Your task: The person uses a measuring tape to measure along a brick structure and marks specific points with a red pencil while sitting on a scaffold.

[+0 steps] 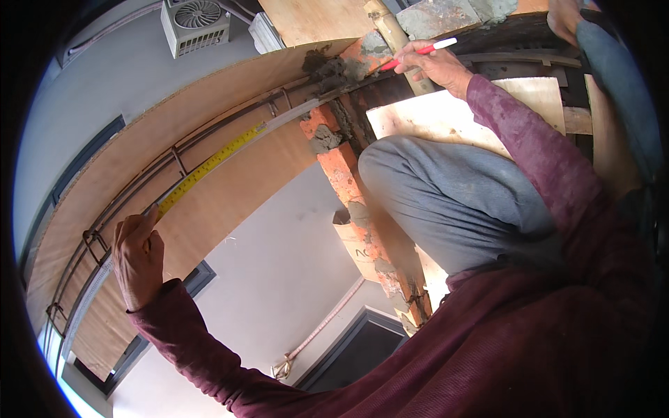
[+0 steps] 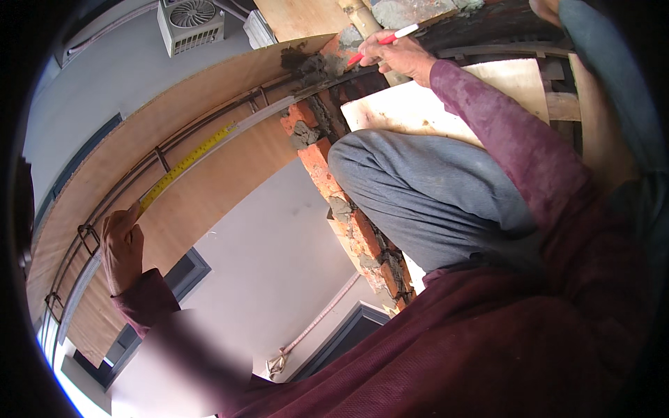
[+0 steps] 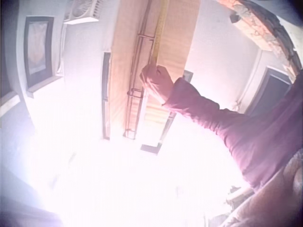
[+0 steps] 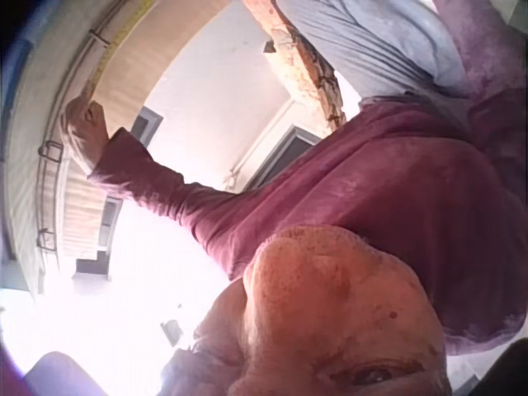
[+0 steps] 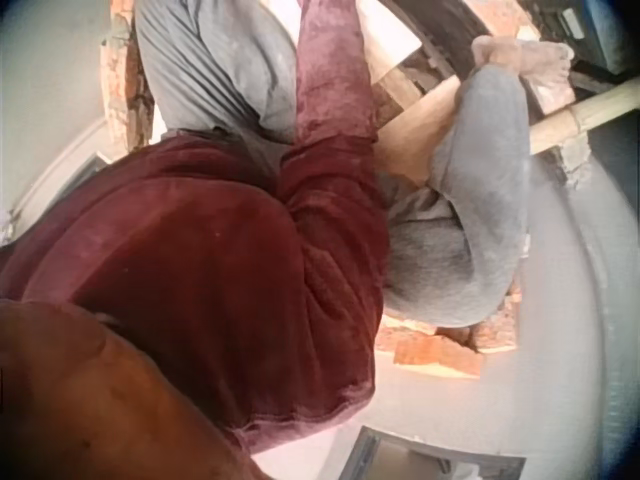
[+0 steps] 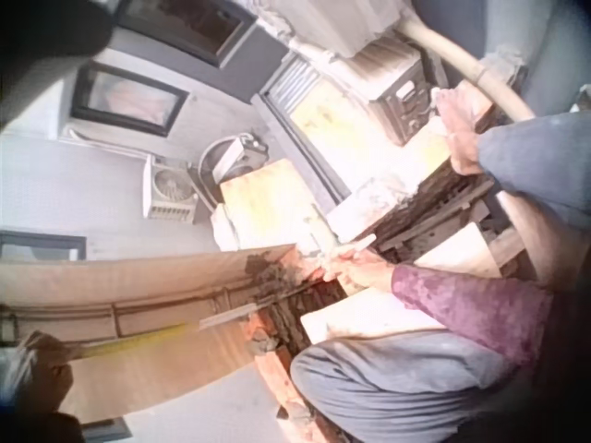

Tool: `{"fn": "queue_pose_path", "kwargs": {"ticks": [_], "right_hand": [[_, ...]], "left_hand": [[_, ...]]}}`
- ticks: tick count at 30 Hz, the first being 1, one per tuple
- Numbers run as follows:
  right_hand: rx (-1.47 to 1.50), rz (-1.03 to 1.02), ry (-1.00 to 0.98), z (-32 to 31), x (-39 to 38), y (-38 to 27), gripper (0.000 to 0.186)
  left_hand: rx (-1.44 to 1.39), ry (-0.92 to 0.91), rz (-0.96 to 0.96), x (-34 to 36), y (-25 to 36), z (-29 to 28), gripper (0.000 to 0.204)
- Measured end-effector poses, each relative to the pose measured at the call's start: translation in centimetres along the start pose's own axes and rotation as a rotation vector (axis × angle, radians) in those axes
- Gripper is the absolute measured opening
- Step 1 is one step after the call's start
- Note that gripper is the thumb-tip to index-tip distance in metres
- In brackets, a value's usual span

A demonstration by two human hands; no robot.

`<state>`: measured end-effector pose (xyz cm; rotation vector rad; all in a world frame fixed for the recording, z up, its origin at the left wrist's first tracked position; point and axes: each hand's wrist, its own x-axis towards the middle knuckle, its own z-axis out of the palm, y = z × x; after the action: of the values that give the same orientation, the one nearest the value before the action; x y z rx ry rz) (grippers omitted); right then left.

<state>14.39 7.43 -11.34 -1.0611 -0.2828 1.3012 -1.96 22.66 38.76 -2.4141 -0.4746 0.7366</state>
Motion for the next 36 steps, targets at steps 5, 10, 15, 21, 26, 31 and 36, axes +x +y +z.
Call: {"fn": "queue_pose_path", "kwargs": {"ticks": [5, 10, 15, 21, 26, 31, 36], "right_hand": [[0.011, 0.027, 0.016, -0.4, -0.3, 0.9, 0.025], [0.007, 0.001, 0.019, -0.5, 0.1, 1.3, 0.025], [0.021, 0.009, 0.013, -0.5, 0.0, 1.7, 0.025], [0.026, 0.001, 0.003, -0.4, -0.1, 1.5, 0.026], [-0.015, 0.015, -0.009, -0.1, -0.6, 0.3, 0.025], [0.052, -0.065, -0.088, 4.2, -0.7, -1.7, 0.027], [0.198, -0.309, -0.232, 13.4, 1.1, -5.4, 0.021]], "left_hand": [[-0.027, 0.065, 0.105, 0.7, -0.1, 0.6, 0.033], [0.023, -0.01, 0.039, 1.4, 0.3, 1.0, 0.033], [0.037, -0.033, 0.035, 1.8, 0.9, 1.4, 0.034], [0.054, -0.057, 0.007, 1.7, 1.1, 1.5, 0.036], [0.072, -0.012, 0.023, 1.8, 0.9, 2.0, 0.038], [0.09, 0.01, 0.05, 1.6, 0.9, 2.2, 0.035], [0.081, 0.024, 0.033, 1.6, 0.9, 2.3, 0.034]]}}
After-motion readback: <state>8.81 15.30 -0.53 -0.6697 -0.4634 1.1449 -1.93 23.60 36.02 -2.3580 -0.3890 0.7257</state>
